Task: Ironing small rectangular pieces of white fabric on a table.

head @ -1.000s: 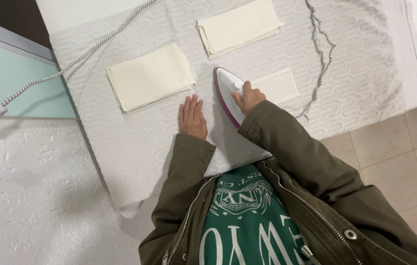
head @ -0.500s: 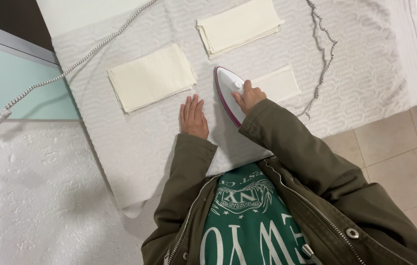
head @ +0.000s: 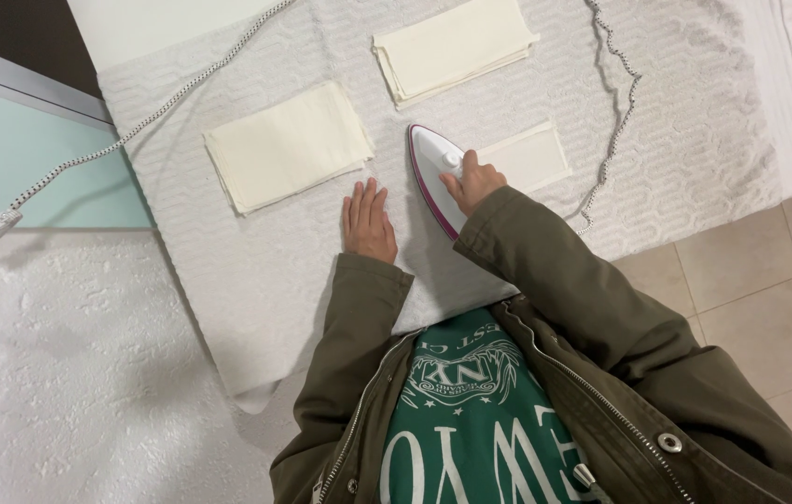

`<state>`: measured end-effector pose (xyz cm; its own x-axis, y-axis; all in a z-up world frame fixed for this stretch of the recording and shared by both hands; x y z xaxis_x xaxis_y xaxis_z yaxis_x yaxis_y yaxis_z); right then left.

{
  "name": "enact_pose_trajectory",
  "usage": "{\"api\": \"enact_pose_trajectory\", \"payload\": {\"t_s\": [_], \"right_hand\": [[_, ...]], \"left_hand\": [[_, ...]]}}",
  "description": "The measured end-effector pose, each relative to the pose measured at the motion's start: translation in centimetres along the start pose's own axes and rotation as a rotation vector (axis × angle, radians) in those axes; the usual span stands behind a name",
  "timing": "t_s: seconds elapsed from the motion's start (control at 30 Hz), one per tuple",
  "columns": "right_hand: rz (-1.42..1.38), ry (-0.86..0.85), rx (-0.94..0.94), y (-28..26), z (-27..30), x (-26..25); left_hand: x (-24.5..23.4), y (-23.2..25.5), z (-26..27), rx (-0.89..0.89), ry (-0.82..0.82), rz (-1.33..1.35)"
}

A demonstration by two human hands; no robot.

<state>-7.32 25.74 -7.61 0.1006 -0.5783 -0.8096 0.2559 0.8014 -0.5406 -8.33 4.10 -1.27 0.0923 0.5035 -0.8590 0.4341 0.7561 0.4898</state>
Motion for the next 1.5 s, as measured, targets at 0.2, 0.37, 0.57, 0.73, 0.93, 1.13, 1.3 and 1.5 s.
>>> {"api": "enact_pose_trajectory", "payload": {"t_s": [0.2,0.37,0.57,0.73,0.93,1.13,1.3,1.5], "right_hand": [[0.006,0.015,-0.011,-0.2,0.1,-0.3],[0.005,0.04,-0.027,-0.4,0.1,-0.5],[-0.003,0.03,-0.02,-0.4,0.1,-0.4],[0.001,0.052,-0.032,-0.6,0.3,-0.8],[-0.018,0.01,-0.008,-0.2,0.0,-0.2],[0.002,0.022,-0.023,-0.4,0.1,-0.3],[0.004,0.034,-0.021,-0.7,0.3,-0.6],[0.068,0.017,0.108,2.0,1.2,-2.0]], "left_hand": [[-0.2,0.1,-0.1,0.003,0.007,-0.001],[-0.1,0.0,-0.1,0.002,0.008,-0.001],[-0.1,0.0,-0.1,0.003,0.007,0.0],[-0.4,0.3,-0.2,-0.003,0.002,0.005],[-0.4,0.3,-0.2,-0.009,0.002,-0.003],[-0.3,0.2,-0.1,-0.008,0.008,-0.01],[-0.5,0.3,-0.1,-0.006,0.016,0.004],[-0.2,-0.3,0.0,-0.04,-0.001,0.073]]}}
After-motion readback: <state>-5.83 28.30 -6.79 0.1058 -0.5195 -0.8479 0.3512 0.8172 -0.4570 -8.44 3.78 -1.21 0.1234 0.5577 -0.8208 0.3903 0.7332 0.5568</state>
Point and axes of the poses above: each hand's wrist, its own z-axis away from the middle knuckle, its own x-axis out of the palm, y = z × x, the point moved 10 cm from there along -z, towards the middle knuckle, and after that the axes turned 5 degrees about -x, right-handed, at the moved point
